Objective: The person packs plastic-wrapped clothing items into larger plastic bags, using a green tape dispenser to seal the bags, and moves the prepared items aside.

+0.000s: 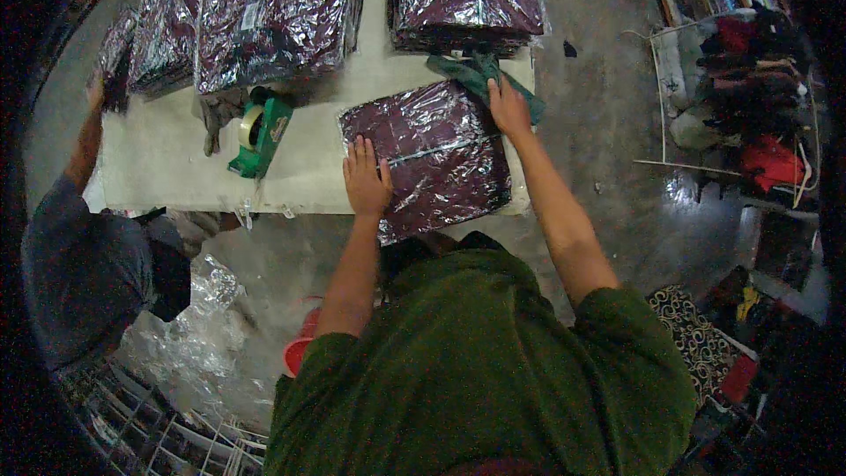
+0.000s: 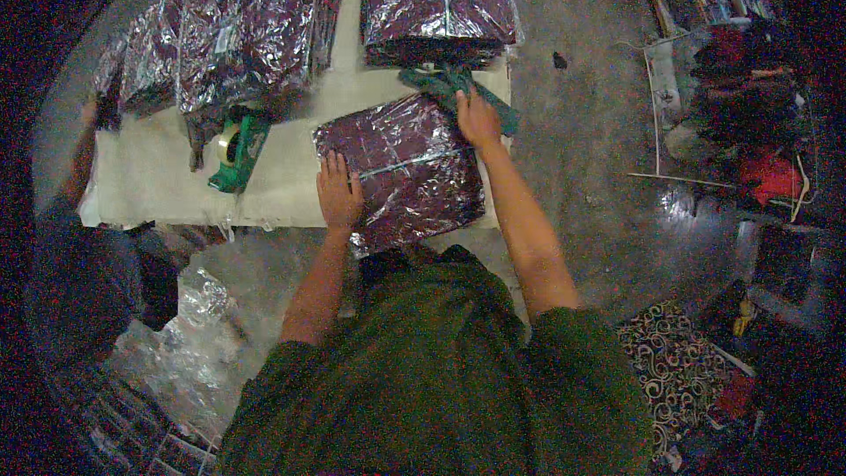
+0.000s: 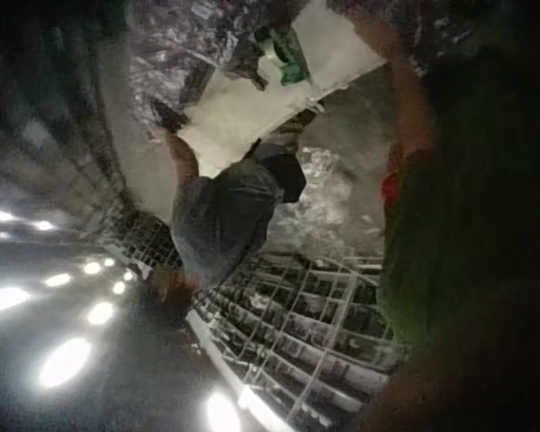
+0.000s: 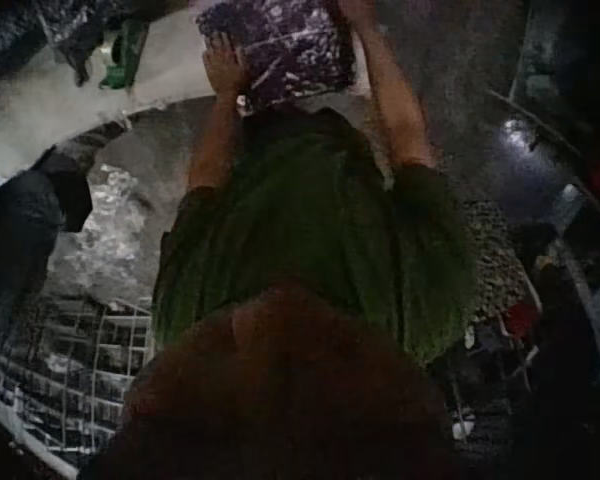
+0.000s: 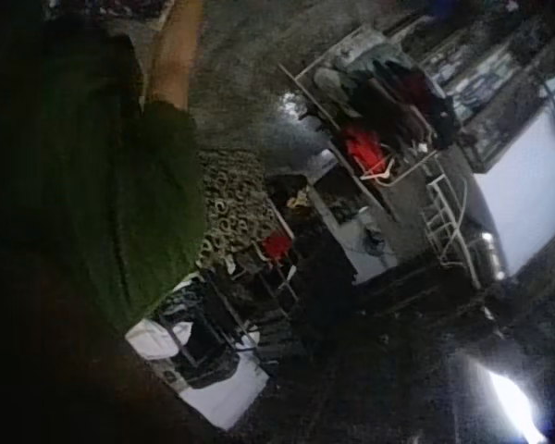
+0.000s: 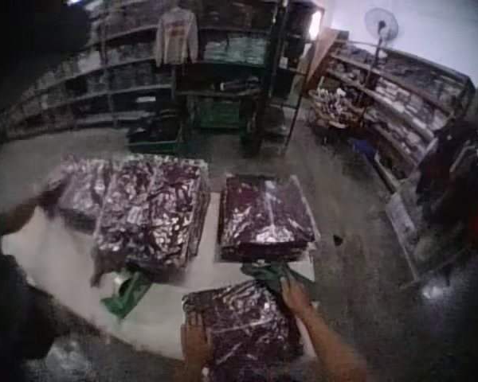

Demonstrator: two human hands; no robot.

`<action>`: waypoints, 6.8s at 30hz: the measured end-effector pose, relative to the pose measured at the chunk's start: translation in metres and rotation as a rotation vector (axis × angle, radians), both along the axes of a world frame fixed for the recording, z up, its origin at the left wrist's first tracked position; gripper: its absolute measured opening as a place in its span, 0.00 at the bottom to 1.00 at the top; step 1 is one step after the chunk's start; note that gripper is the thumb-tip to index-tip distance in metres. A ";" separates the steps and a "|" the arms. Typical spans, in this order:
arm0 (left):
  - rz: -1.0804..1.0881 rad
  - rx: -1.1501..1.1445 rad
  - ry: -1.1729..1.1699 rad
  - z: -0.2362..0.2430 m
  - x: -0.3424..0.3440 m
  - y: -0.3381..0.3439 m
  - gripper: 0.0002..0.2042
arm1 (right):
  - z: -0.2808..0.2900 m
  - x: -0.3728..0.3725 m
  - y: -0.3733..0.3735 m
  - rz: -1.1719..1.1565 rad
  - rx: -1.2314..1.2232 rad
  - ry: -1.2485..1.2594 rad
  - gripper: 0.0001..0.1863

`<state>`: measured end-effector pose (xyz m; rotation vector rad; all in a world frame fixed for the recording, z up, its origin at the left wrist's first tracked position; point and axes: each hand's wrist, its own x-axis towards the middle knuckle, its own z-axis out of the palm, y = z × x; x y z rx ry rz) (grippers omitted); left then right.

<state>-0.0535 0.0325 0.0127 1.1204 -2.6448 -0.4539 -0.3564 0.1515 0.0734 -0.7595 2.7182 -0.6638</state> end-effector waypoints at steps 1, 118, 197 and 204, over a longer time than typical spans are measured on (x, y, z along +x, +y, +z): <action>0.011 0.003 0.003 0.000 0.003 0.003 0.26 | 0.017 0.022 -0.002 0.031 0.038 -0.065 0.29; -0.106 0.086 -0.243 0.007 0.028 0.026 0.36 | -0.052 0.166 -0.108 0.798 -0.026 0.246 0.25; -0.125 0.110 -0.043 -0.009 -0.034 -0.038 0.27 | -0.060 -0.045 0.019 -0.086 -0.062 0.082 0.25; -0.160 0.026 -0.105 -0.012 -0.028 -0.036 0.27 | -0.012 0.170 -0.011 0.858 0.075 -0.001 0.15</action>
